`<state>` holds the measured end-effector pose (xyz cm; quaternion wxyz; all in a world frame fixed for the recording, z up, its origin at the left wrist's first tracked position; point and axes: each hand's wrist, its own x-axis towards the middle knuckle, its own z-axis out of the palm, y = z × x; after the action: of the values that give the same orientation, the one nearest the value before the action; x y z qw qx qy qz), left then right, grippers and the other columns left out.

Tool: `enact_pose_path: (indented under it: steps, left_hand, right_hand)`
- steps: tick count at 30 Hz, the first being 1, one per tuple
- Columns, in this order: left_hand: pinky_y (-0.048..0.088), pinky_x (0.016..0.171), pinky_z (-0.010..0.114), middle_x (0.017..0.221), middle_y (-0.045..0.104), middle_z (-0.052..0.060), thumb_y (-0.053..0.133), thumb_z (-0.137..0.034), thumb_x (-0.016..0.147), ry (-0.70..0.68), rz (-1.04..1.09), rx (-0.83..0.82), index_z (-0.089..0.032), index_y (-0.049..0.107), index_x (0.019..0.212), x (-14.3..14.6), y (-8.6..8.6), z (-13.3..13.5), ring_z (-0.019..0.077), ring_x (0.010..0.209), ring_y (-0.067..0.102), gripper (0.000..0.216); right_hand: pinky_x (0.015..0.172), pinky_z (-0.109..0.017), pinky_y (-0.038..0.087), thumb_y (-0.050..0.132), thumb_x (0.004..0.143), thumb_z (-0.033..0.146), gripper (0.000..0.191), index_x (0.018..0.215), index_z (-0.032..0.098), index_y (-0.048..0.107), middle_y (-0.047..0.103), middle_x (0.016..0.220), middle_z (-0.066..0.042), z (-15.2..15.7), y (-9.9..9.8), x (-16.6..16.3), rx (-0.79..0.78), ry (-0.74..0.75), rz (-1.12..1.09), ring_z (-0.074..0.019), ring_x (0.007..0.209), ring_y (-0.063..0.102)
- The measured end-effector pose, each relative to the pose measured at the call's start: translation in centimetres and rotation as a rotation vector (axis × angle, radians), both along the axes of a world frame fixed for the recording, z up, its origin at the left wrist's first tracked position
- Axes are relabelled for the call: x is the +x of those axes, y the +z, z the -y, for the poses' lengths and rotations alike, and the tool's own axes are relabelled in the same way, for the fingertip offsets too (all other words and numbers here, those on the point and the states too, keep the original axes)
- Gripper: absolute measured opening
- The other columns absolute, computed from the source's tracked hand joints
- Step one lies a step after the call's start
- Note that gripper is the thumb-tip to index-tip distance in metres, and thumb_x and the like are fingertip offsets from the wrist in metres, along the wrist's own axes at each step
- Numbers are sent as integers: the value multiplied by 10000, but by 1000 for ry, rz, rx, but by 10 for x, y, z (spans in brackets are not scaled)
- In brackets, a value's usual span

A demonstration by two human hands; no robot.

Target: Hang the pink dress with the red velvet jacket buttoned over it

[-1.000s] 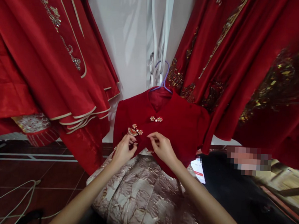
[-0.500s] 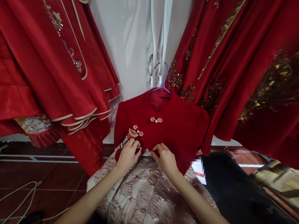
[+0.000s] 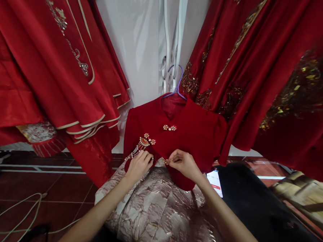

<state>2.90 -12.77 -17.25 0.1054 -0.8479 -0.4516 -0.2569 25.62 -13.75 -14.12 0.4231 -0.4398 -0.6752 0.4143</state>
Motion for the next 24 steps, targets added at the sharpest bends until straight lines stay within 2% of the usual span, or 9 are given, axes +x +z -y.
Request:
enact_pose_path:
  steps: [2, 4, 9, 15, 24]
  left_hand:
    - [472, 730, 286, 823, 628, 35, 525, -209, 865, 10, 162, -74, -188, 600, 861, -1, 2, 0, 175, 812, 573, 78]
    - [486, 701, 262, 768, 647, 10, 576, -182, 802, 38, 347, -202, -192, 595, 814, 0, 5, 0, 151, 745, 607, 24]
    - [541, 662, 236, 734, 696, -3, 621, -194, 726, 101, 666, -439, -187, 616, 813, 4, 5, -1, 138, 684, 678, 87]
    - [573, 708, 280, 773, 724, 37, 652, -224, 699, 89, 800, -506, -163, 654, 829, 1, -2, -10, 162, 710, 704, 143]
    - [591, 714, 315, 764, 741, 76, 688, -208, 646, 85, 909, -555, -127, 682, 793, 3, 4, -10, 184, 689, 710, 168]
  right_hand:
    - [692, -256, 501, 667, 714, 209, 110, 769, 177, 577, 658, 755, -12, 4, 6, -2, -21, 136, -66, -132, 717, 633]
    - [702, -253, 502, 651, 746, 212, 105, 805, 184, 569, 653, 785, -6, 8, 9, -9, -1, 212, -103, -128, 742, 631]
    - [703, -253, 501, 590, 821, 218, 39, 834, 190, 567, 632, 789, -4, -2, -2, -40, 188, 77, -35, -125, 729, 613]
    - [757, -272, 493, 509, 869, 167, 63, 898, 207, 547, 638, 863, -19, -21, -25, -54, 337, 14, 95, -142, 781, 613]
    - [780, -281, 490, 471, 896, 182, 79, 911, 220, 539, 646, 892, -30, -17, -32, -60, 383, -86, 180, -164, 830, 617]
